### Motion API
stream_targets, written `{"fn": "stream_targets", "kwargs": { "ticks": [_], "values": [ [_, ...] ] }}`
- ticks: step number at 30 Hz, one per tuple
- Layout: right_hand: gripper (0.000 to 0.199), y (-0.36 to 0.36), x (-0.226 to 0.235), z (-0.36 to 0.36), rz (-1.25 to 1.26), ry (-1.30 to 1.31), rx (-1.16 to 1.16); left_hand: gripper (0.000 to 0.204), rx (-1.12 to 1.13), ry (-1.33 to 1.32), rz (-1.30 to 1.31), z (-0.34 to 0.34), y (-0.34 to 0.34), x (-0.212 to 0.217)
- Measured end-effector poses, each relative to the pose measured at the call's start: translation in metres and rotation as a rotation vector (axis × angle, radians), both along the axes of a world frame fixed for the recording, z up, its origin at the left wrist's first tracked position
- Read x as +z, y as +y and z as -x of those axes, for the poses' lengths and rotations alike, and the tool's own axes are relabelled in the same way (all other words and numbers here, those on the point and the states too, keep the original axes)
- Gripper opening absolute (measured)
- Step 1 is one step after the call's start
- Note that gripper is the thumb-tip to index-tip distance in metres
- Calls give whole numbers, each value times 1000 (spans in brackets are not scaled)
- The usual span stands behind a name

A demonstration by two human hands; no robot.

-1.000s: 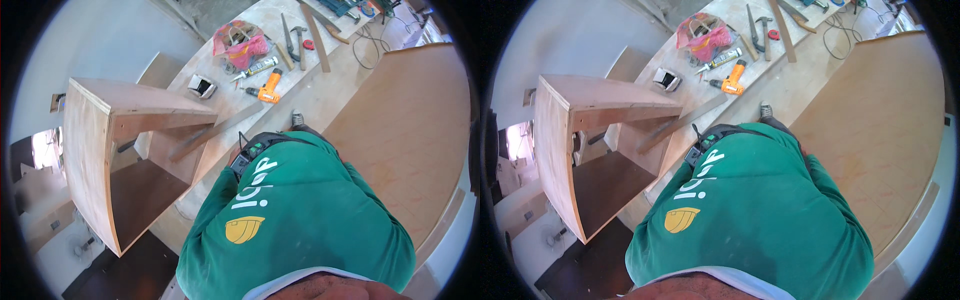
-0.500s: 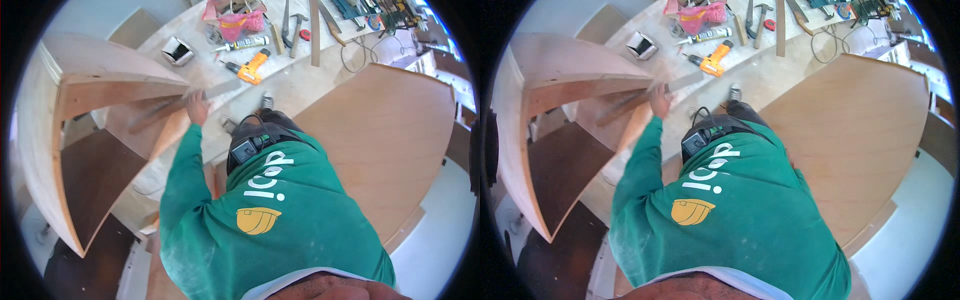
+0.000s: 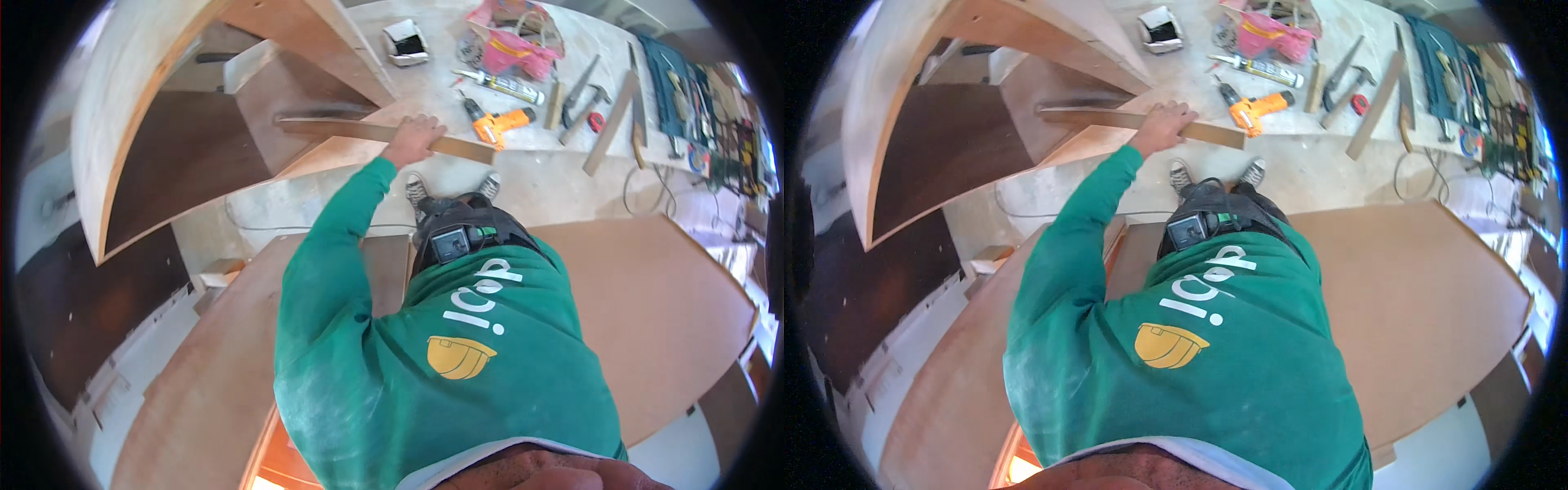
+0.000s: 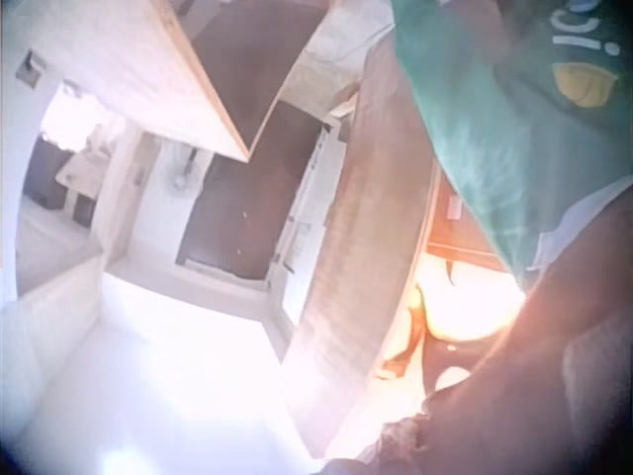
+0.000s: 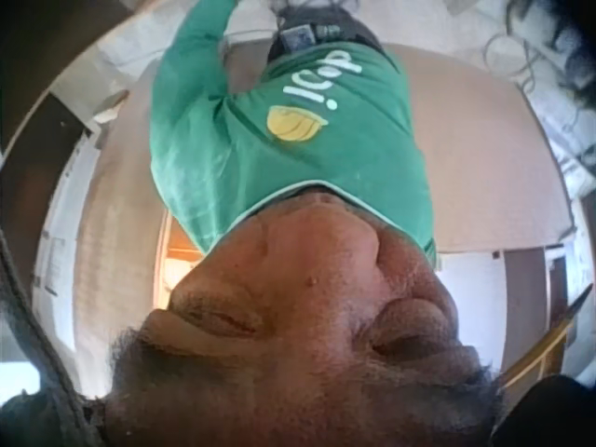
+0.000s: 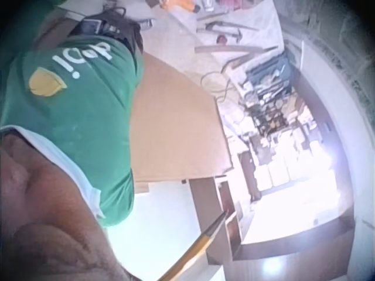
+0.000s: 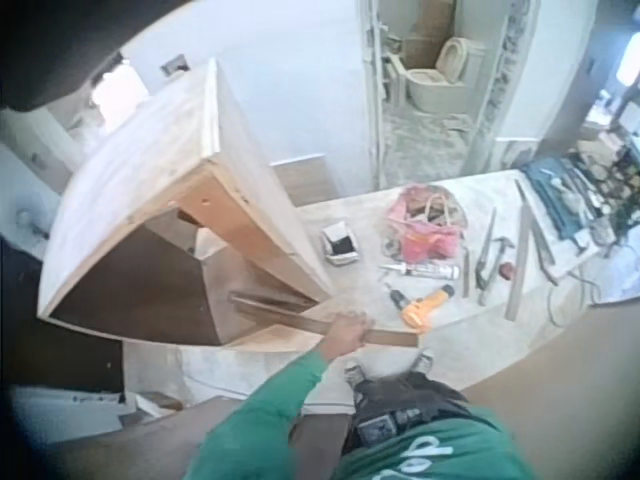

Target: The person assembles a wooden cabinet by aligning wooden panels, manually inserting screws, and then driving them into the wood with a power drill.

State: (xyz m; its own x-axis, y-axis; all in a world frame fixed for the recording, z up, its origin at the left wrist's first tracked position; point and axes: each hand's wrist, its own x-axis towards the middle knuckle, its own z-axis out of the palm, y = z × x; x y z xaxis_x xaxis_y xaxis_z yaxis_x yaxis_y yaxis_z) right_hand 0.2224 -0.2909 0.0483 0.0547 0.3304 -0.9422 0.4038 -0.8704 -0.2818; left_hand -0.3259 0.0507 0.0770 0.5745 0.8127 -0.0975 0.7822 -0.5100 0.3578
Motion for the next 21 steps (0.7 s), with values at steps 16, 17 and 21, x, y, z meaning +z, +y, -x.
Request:
{"fn": "stream_targets", "kwargs": {
  "ticks": [16,17,21],
  "values": [
    [42,336,-65,60,-279,80,167,54,1262,-560,-514,188,-170,214],
    [41,344,-58,81,-310,103,166,61,1289,-657,-456,202,-174,215],
    [38,332,-36,180,-387,190,234,64,1290,-773,-620,266,-200,202]
  ]
}}
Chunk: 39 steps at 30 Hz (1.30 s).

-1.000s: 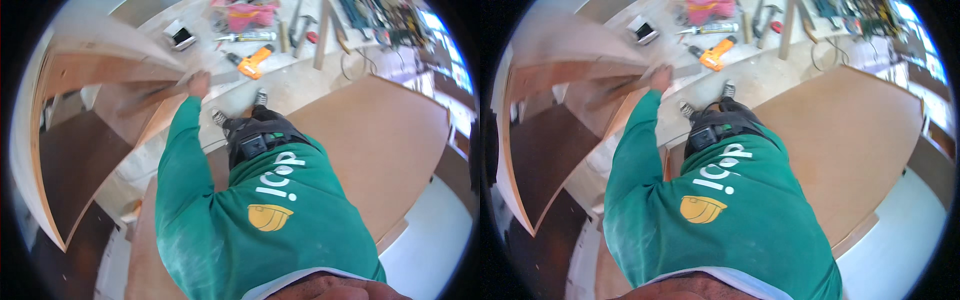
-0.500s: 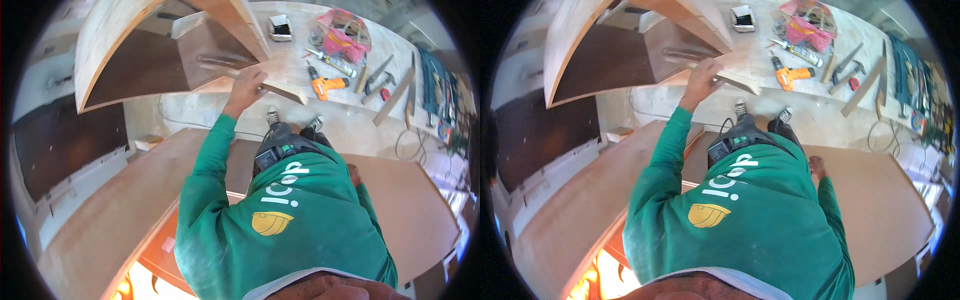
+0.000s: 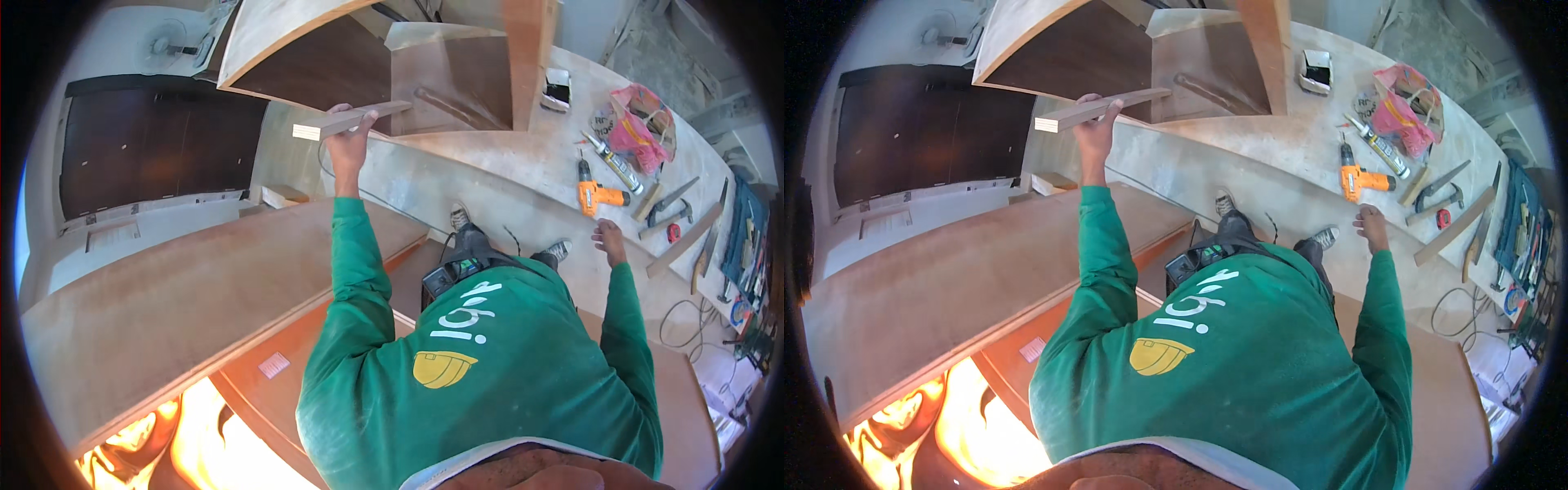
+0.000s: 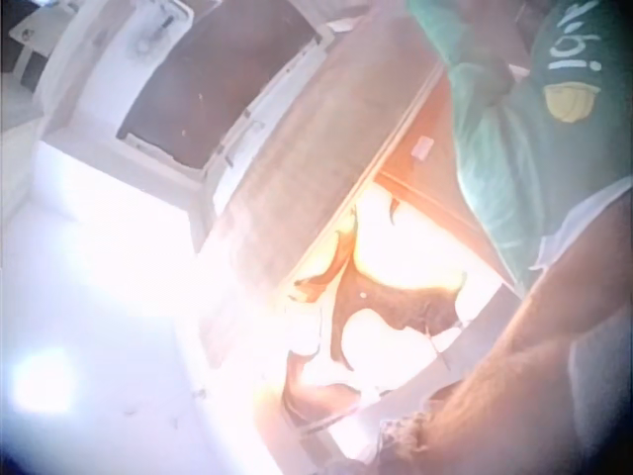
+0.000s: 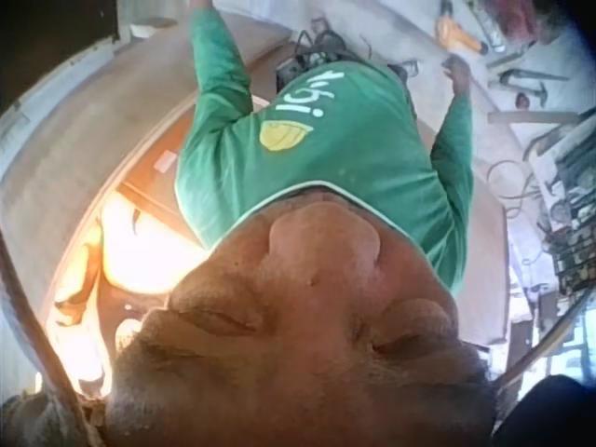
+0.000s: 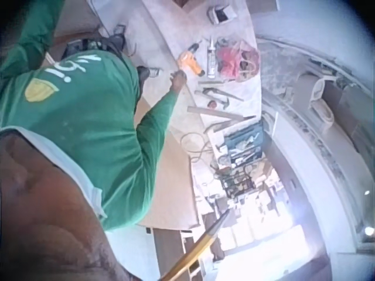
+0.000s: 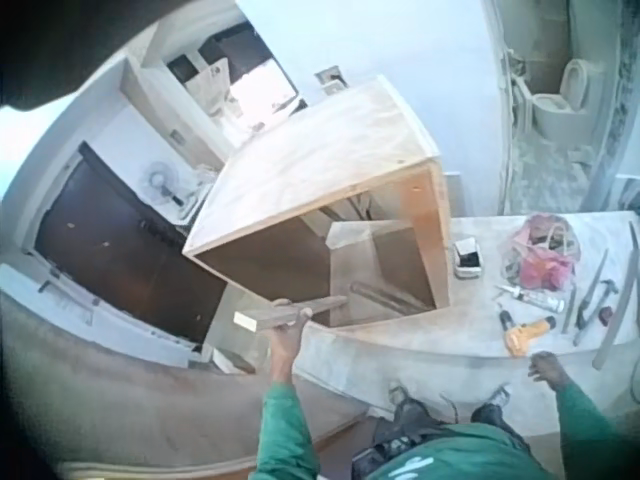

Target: The person assembles a wooden cabinet by aligning wooden panels, manually inserting screws, and then driving them into the wood with a power drill.

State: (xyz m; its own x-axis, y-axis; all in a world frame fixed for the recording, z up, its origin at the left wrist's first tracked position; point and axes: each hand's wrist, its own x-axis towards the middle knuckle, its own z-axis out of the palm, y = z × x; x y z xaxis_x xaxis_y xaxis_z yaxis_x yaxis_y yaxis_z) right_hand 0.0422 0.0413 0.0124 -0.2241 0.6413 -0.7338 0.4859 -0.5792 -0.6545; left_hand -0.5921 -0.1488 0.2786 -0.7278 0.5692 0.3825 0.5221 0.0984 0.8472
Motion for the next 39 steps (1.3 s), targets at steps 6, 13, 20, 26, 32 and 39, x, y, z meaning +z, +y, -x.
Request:
{"fn": "stream_targets", "kwargs": {
  "ticks": [6,13,20,26,32,39],
  "values": [
    [32,-107,-22,102,-13,85,157,64,21,-31,84,32,20,13],
    [37,-111,-14,180,-152,0,256,65,-9,124,68,58,50,19],
    [36,-52,48,236,-150,16,368,65,117,88,139,52,63,19],
    [39,-11,50,294,-383,117,730,50,32,-12,-39,47,56,24],
    [44,8,140,369,-379,131,754,49,-11,-60,42,44,38,53],
    [52,-2,238,494,-762,397,820,60,84,-15,67,71,29,42]
  ]
}}
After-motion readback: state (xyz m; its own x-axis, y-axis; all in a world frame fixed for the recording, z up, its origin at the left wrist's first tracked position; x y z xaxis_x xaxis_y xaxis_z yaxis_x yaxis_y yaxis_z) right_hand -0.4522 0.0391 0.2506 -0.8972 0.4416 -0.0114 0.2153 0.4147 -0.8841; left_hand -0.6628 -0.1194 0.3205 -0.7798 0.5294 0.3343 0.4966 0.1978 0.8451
